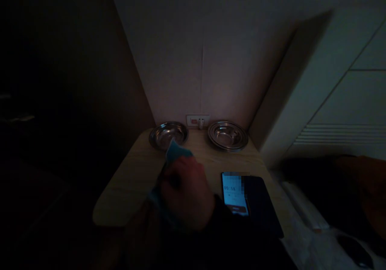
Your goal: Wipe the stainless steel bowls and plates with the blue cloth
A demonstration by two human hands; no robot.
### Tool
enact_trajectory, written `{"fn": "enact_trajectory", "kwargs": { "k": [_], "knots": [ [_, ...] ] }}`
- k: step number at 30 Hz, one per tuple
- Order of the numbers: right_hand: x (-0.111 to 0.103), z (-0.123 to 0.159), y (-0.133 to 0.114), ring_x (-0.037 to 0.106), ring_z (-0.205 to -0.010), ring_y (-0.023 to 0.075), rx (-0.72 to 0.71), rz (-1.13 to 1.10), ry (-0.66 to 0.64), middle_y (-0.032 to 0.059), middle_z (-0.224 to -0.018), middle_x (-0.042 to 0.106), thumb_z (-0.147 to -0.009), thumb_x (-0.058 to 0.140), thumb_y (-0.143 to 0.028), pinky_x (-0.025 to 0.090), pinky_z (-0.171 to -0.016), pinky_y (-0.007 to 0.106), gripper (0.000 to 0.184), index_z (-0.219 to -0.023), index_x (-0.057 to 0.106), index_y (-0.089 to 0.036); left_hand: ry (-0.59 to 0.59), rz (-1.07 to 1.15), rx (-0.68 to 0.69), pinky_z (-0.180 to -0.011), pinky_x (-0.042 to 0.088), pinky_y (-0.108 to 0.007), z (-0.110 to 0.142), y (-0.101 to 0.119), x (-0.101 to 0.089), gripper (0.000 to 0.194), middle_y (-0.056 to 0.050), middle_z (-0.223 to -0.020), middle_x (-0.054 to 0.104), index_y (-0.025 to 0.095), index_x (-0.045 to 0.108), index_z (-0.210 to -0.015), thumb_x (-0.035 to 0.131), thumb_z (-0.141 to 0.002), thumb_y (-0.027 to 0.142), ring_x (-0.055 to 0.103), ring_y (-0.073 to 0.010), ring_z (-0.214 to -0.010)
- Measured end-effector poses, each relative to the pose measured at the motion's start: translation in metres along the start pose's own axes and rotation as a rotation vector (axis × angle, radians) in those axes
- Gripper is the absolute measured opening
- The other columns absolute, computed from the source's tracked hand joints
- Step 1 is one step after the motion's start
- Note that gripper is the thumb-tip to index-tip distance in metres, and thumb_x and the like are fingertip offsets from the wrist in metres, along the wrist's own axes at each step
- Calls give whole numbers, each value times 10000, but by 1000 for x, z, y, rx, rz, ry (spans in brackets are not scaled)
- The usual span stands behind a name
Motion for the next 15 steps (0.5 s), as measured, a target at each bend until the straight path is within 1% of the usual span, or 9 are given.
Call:
{"fn": "enact_trajectory", "kwargs": {
  "k": [2,3,5,6,7,10,12,13,15],
  "knots": [
    [-3,-1,5,527,-739,179,86,9,43,10,-718,577,-704,569,-135,404,-695,324,65,-689,562,-198,62,27,-40,-652,533,-238,1,-1,-2,424,-94,-851,731,170,719,-920,415,-834,453,685,-197,-745],
    [-5,-1,5,529,-755,180,67,11,66,14,-732,579,-701,550,-114,404,-707,328,85,-694,557,-199,87,30,-46,-657,533,-236,2,-1,-3,432,-103,-873,728,156,716,-929,417,-832,453,686,-199,-758],
    [-4,-2,4,534,-817,186,17,-1,32,18,-808,601,-675,544,-81,399,-742,331,128,-708,559,-203,20,11,-25,-556,529,-227,2,0,2,442,-100,-769,730,156,729,-861,438,-810,486,680,-196,-639],
    [-4,-2,4,535,-826,185,5,-5,25,15,-820,604,-670,544,-77,398,-747,329,137,-714,560,-206,12,-6,-8,-523,522,-232,3,1,3,448,-97,-735,727,163,731,-847,435,-807,497,674,-197,-607],
    [-4,-3,5,534,-816,186,10,-6,19,13,-795,599,-681,552,-101,401,-744,329,113,-722,562,-206,33,-12,-9,-535,525,-238,3,0,3,453,-102,-753,728,162,732,-844,429,-811,497,679,-204,-634],
    [-7,-3,12,529,-750,180,97,8,82,16,-729,575,-711,538,-145,409,-706,324,57,-684,547,-194,56,31,-7,-568,530,-235,4,0,5,449,-104,-774,730,156,731,-852,424,-818,482,685,-202,-665],
    [-4,-3,9,532,-826,186,15,-18,39,25,-817,599,-695,527,-101,401,-750,331,100,-717,560,-193,107,23,-39,-597,530,-233,6,-3,3,439,-105,-809,731,151,726,-883,416,-832,458,686,-196,-688],
    [-3,-3,8,531,-858,187,3,-24,15,25,-852,604,-694,524,-84,395,-771,334,124,-729,564,-195,113,-1,-49,-598,530,-239,6,-3,3,434,-103,-787,731,151,726,-881,424,-829,459,683,-197,-669],
    [-2,-4,7,530,-803,184,-6,-30,3,19,-791,596,-704,539,-113,400,-741,331,89,-719,560,-198,39,28,1,-618,531,-250,7,-1,8,445,-100,-802,731,156,723,-904,427,-822,478,682,-201,-682]
  ]
}}
Point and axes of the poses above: each hand's wrist, its own z-axis away from the middle knuckle, its own x-axis out of the palm, y = z × x, the point moved 5 cm from there along -z, towards the middle knuckle
